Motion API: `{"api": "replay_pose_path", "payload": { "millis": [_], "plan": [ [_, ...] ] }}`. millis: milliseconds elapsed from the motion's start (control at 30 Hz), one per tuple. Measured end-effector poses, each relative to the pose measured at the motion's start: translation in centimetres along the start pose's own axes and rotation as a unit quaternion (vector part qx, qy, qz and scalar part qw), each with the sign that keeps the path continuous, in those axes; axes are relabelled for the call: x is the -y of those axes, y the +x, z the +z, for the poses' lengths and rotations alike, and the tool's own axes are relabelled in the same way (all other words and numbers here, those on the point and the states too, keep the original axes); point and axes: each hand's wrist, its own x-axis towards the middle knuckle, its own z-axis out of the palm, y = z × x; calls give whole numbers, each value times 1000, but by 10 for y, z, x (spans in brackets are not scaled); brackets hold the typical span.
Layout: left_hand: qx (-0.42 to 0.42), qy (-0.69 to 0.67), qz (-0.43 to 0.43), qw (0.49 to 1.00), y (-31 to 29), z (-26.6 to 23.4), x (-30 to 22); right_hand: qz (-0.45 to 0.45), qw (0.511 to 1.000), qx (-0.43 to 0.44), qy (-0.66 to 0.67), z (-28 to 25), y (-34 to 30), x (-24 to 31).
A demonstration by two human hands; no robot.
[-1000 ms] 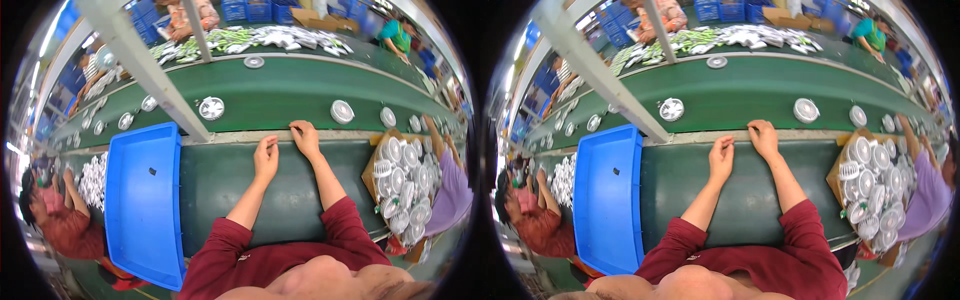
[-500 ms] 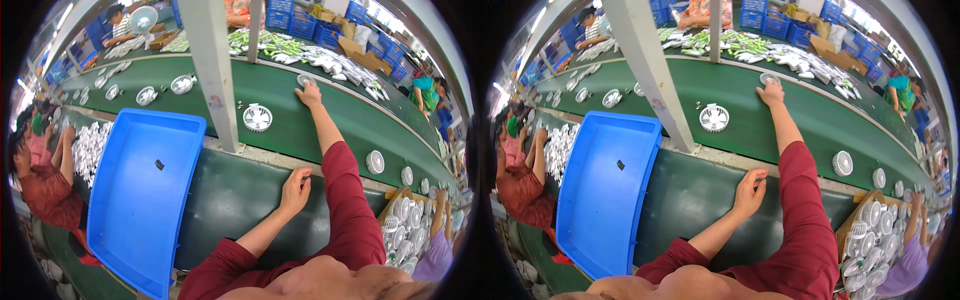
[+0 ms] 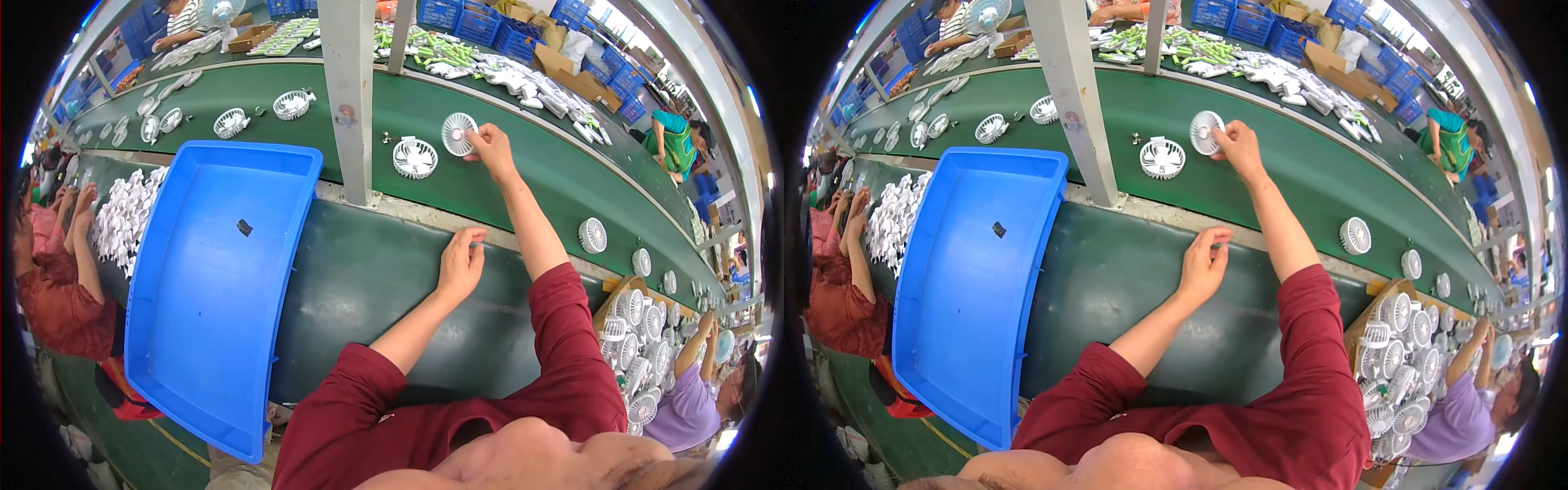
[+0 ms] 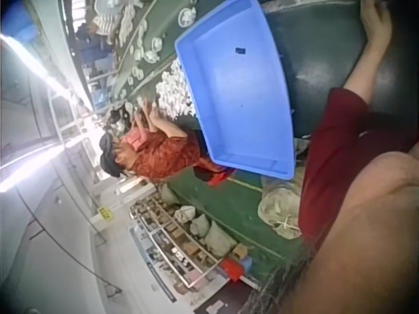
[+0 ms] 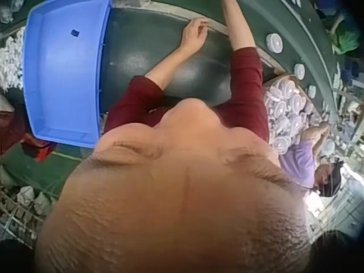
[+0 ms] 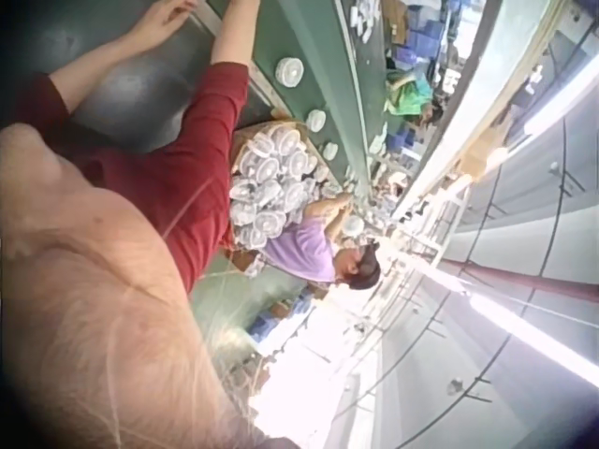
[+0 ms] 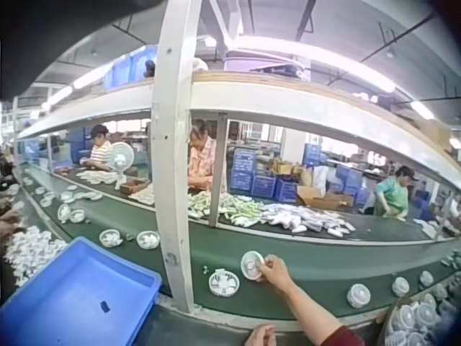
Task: The person assembles portable fans by taking plastic fan grilles and fan bodies, snapping the grilles onto the fan housings by hand, and placing the assembled fan components onto the conveyor belt.
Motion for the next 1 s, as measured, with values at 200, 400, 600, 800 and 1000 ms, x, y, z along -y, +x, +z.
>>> {"api": "replay_pose_path", "payload": {
  "millis": [200,400,600,800,1000],
  "plan": [
    [14,1,6,1000,2,16,-3,-124,986,-16,-111,25,-19,9],
    [37,-102,-39,993,2,12,24,-214,927,-98,-294,61,-20,-2],
    [17,-159,-99,982,8,-5,31,-154,931,104,-313,71,-49,18],
    [-46,-302,-173,937,18,-20,27,-146,949,77,-269,57,-65,18],
    [-26,-276,-183,943,19,-24,19,-137,966,-12,-220,41,-79,-2]
  ]
}}
